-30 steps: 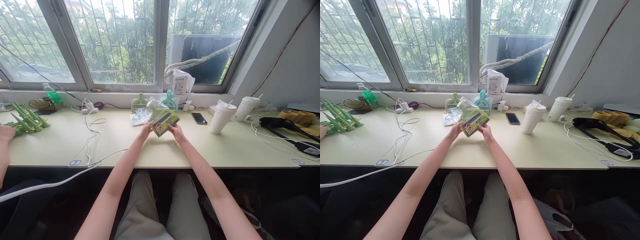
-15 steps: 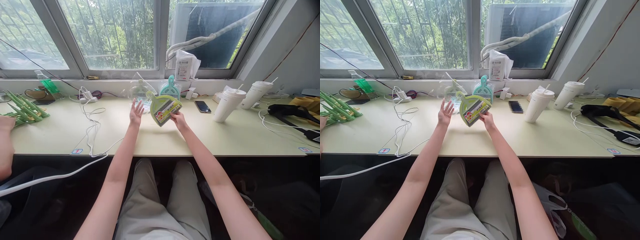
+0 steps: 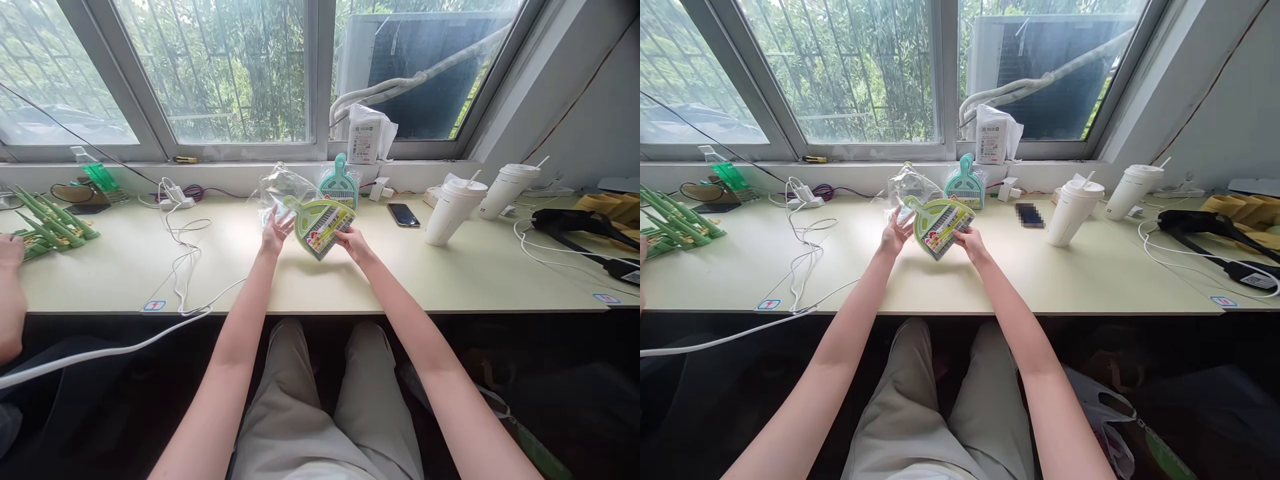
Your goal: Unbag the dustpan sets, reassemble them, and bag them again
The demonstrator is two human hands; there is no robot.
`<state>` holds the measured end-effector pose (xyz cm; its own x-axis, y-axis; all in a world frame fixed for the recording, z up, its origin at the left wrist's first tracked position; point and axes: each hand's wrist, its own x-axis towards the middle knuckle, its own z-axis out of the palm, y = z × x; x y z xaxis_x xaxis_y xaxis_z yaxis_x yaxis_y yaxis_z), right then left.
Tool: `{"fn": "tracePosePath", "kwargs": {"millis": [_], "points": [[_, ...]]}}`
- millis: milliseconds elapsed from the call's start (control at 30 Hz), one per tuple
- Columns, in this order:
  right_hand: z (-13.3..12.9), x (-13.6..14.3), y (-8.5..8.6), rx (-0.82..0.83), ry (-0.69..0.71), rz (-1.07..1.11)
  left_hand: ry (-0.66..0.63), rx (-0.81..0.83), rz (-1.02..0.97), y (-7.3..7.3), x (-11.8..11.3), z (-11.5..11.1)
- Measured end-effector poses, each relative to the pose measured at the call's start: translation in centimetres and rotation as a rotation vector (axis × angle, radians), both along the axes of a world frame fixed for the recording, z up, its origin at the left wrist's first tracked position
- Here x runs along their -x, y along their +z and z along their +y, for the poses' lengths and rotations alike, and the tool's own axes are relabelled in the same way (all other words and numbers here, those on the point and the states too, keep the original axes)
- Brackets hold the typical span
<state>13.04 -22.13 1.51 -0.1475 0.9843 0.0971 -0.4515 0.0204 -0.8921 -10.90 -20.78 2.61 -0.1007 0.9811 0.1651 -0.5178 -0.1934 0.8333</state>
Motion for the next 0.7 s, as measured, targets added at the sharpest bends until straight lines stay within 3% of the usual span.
{"fn": "tracePosePath", "kwargs": {"millis": [233,700], "points": [[0.2,-0.3,-0.1,-0.052,-0.064,0.06,-0.168,0.093,0.293,-0.4,-1.7,-0.1],[0.5,0.0,-0.4,-0.052,-0.147,0.048,-0.31,0.0,0.417,-1.0,-2.5,-0.2]]}}
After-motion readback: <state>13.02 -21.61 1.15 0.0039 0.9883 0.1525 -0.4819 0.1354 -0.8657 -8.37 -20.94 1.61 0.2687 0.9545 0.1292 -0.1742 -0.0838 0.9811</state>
